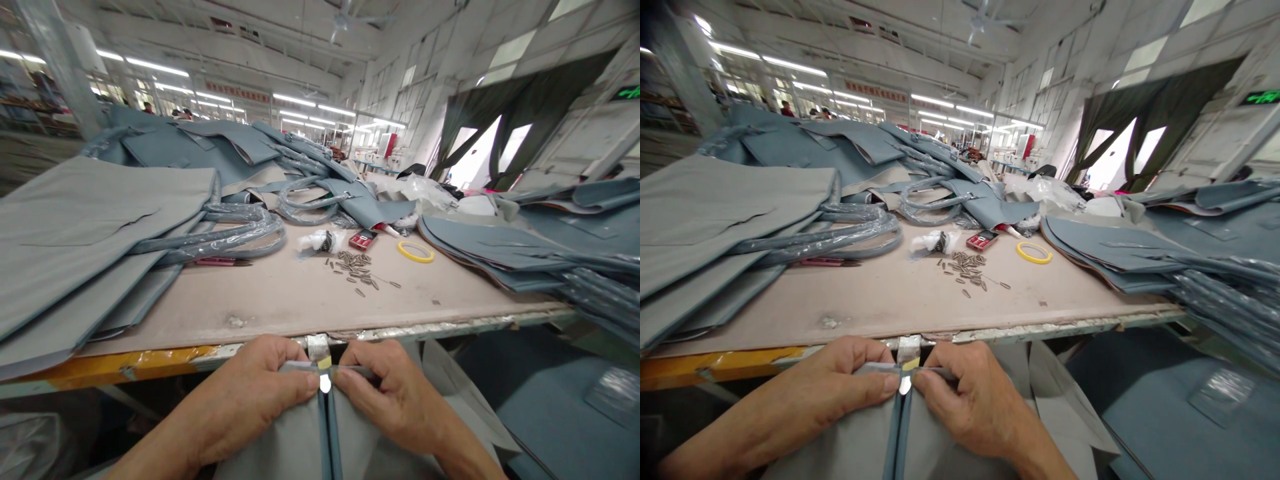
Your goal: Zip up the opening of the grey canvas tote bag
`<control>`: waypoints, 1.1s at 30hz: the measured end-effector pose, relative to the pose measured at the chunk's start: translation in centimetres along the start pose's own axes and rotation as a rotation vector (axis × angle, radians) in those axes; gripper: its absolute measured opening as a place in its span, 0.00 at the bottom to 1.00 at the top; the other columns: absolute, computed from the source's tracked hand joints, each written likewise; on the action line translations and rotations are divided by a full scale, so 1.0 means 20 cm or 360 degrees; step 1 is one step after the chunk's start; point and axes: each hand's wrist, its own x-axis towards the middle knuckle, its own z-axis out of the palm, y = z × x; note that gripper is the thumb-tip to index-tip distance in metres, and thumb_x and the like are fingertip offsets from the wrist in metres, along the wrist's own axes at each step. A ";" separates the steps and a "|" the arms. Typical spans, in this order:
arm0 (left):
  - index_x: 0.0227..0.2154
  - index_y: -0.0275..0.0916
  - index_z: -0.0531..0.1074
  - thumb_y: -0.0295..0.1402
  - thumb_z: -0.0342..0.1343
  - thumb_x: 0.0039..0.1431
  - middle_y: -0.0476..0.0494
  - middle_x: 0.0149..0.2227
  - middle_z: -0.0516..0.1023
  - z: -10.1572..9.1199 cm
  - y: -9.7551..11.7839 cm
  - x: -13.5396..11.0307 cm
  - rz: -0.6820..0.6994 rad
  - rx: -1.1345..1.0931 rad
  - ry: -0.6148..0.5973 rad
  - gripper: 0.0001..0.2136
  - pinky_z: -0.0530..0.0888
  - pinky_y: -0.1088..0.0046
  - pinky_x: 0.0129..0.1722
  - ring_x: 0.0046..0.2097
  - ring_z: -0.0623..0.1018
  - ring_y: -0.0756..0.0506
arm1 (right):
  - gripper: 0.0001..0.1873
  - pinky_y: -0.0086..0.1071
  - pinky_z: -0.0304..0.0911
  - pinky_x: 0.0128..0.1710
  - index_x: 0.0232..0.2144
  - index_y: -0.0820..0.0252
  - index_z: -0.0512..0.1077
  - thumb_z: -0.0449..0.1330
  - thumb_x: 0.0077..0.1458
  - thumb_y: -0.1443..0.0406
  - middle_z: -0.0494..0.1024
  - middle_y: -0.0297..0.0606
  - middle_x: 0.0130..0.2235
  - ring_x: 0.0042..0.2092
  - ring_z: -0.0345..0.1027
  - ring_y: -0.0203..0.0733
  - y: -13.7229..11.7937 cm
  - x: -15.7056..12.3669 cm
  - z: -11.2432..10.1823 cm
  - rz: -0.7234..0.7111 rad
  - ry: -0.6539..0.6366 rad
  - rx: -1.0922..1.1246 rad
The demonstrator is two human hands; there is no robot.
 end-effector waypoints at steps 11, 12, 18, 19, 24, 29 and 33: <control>0.28 0.37 0.68 0.44 0.56 0.53 0.53 0.25 0.64 0.02 0.02 -0.01 0.0061 0.0087 0.0106 0.14 0.58 0.73 0.29 0.29 0.62 0.49 | 0.15 0.26 0.48 0.26 0.23 0.62 0.66 0.55 0.61 0.63 0.64 0.27 0.21 0.24 0.55 0.28 0.01 -0.01 0.01 0.0002 0.0003 -0.0059; 0.28 0.37 0.68 0.44 0.56 0.53 0.54 0.25 0.65 0.02 0.01 -0.01 0.0067 0.0090 0.0116 0.13 0.58 0.74 0.29 0.29 0.62 0.49 | 0.15 0.27 0.48 0.27 0.23 0.62 0.66 0.55 0.61 0.63 0.65 0.27 0.21 0.24 0.56 0.28 0.01 -0.01 0.01 0.0002 0.0000 -0.0070; 0.29 0.37 0.69 0.44 0.55 0.56 0.54 0.25 0.65 0.01 0.00 -0.02 0.0164 0.0132 0.0115 0.13 0.59 0.74 0.30 0.30 0.63 0.50 | 0.15 0.27 0.49 0.28 0.25 0.62 0.67 0.53 0.63 0.63 0.68 0.29 0.23 0.26 0.59 0.29 0.02 -0.02 0.02 -0.0036 0.0042 -0.0164; 0.29 0.38 0.69 0.44 0.55 0.57 0.54 0.25 0.65 0.00 0.00 -0.02 0.0186 0.0181 0.0135 0.13 0.60 0.74 0.30 0.30 0.64 0.49 | 0.15 0.28 0.50 0.28 0.25 0.62 0.67 0.53 0.63 0.63 0.69 0.30 0.23 0.26 0.60 0.30 0.02 -0.01 0.02 -0.0038 0.0060 -0.0188; 0.29 0.39 0.73 0.43 0.53 0.59 0.51 0.26 0.70 -0.03 0.08 0.00 0.0332 0.0437 0.0282 0.13 0.59 0.75 0.29 0.32 0.67 0.48 | 0.15 0.29 0.50 0.29 0.25 0.61 0.67 0.52 0.64 0.62 0.70 0.32 0.24 0.27 0.62 0.32 0.01 0.03 -0.01 -0.0054 0.0190 -0.0355; 0.29 0.40 0.75 0.43 0.53 0.59 0.51 0.26 0.72 -0.06 0.18 0.00 0.0461 0.0646 0.0317 0.13 0.59 0.75 0.29 0.32 0.69 0.47 | 0.14 0.28 0.50 0.29 0.26 0.60 0.66 0.52 0.64 0.62 0.71 0.32 0.25 0.27 0.63 0.33 0.00 0.05 -0.05 -0.0065 0.0237 -0.0347; 0.28 0.41 0.74 0.43 0.52 0.61 0.52 0.24 0.69 -0.05 0.25 -0.03 0.0577 0.1022 0.0336 0.13 0.57 0.74 0.29 0.29 0.67 0.48 | 0.14 0.30 0.49 0.30 0.28 0.60 0.66 0.51 0.66 0.61 0.71 0.33 0.25 0.28 0.65 0.35 -0.06 0.03 -0.07 -0.0122 0.0212 -0.0592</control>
